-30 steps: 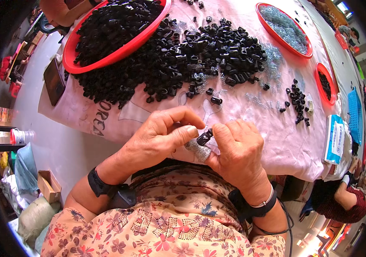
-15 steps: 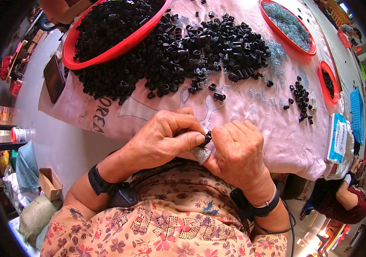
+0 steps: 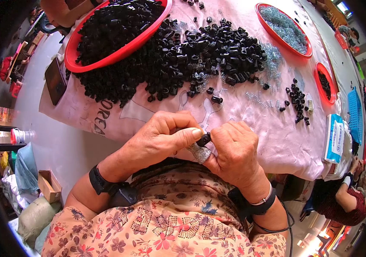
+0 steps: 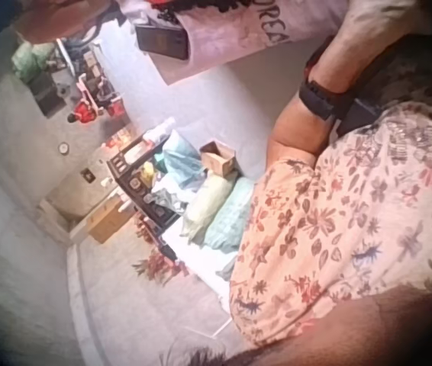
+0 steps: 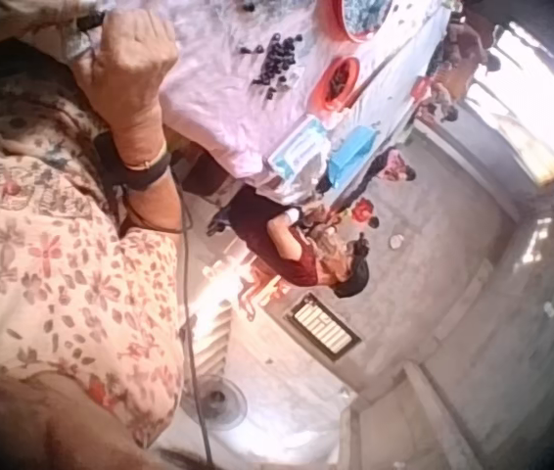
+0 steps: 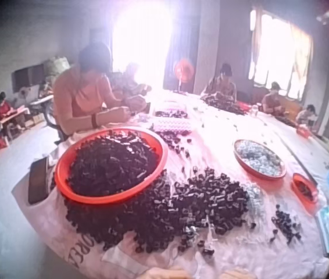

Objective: Assembling small plastic clips with metal rivets by hand at a production table.

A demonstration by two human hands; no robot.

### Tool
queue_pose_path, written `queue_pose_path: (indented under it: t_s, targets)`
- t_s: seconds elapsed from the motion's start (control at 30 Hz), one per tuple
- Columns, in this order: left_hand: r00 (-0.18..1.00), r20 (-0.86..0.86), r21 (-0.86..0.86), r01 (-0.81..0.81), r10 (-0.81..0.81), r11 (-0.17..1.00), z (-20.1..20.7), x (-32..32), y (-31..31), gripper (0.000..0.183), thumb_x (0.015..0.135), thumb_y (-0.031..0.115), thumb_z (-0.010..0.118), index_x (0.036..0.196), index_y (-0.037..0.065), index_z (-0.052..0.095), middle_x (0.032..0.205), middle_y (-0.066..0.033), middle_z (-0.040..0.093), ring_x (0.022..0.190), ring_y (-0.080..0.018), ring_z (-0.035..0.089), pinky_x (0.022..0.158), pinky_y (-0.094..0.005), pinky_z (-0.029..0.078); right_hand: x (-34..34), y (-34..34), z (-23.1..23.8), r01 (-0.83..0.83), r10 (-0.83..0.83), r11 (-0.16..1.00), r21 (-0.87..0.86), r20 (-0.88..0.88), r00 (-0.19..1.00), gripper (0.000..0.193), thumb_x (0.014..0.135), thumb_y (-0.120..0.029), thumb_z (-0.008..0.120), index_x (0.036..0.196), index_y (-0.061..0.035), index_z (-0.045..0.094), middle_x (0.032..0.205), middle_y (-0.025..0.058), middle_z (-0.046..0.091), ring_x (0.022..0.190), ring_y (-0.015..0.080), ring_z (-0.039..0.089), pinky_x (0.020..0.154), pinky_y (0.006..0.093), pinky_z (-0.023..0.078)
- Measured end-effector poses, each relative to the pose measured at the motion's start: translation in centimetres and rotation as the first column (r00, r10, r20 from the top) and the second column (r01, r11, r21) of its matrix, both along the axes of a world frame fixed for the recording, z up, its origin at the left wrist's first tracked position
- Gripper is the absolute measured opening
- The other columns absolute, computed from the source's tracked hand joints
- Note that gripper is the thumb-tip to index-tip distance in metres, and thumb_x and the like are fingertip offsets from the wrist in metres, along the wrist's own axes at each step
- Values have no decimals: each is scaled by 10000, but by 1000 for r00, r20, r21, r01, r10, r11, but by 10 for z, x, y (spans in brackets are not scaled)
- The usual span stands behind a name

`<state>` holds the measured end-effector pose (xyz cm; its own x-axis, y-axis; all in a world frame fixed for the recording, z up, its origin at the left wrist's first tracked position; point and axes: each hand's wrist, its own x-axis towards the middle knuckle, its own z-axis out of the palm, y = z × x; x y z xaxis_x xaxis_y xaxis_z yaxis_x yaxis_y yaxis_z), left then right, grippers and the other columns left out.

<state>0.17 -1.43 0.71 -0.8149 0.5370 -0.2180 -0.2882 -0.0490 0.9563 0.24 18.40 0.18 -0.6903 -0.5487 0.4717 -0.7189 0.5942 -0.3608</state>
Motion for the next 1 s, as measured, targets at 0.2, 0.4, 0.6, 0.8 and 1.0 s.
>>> queue_pose_path:
  t_s: [0.2, 0.4, 0.6, 0.8, 1.0]
  targets:
    - [999, 14, -13, -32, 33, 999, 0, -2, -2, 238, 980, 246, 569, 916, 37, 663, 696, 86, 478, 619, -1, 411, 521, -188, 328, -2, 4, -1, 2, -1, 1000, -19, 3, 1000, 279, 714, -211, 709, 674, -62, 476, 599, 99, 447, 540, 301, 480, 518, 402, 362]
    - [999, -40, 10, -17, 17, 1000, -2, -3, 0, 236, 976, 250, 578, 904, 43, 665, 700, 91, 489, 632, 3, 407, 533, -187, 322, -4, 4, 3, -28, 28, 999, -17, 23, 999, 306, 725, -238, 698, 649, -75, 450, 582, 97, 436, 524, 306, 465, 511, 407, 355]
    - [998, 3, 40, 63, -63, 997, -7, 0, 1, 233, 951, 195, 606, 975, -27, 671, 856, 25, 560, 812, -54, 496, 707, -230, 404, 0, 3, 2, -28, 28, 999, -23, -14, 1000, 323, 722, -244, 699, 649, -74, 434, 579, 100, 431, 527, 307, 468, 508, 411, 349]
    - [998, 11, 46, 64, -65, 997, -11, 0, 0, 223, 943, 178, 603, 970, -36, 663, 880, -4, 549, 855, -70, 515, 757, -242, 416, 2, 1, 4, 11, -11, 1000, 13, 25, 1000, 344, 726, -290, 717, 663, -71, 460, 593, 98, 457, 556, 302, 498, 535, 409, 366]
    - [999, 12, 71, -48, 47, 996, -3, 3, -1, 175, 940, 172, 624, 976, 2, 649, 815, 56, 562, 740, -29, 494, 635, -204, 402, 3, 4, 10, 40, -41, 999, 3, 49, 998, 315, 716, -313, 733, 713, -66, 538, 594, 73, 494, 557, 286, 519, 554, 396, 392]
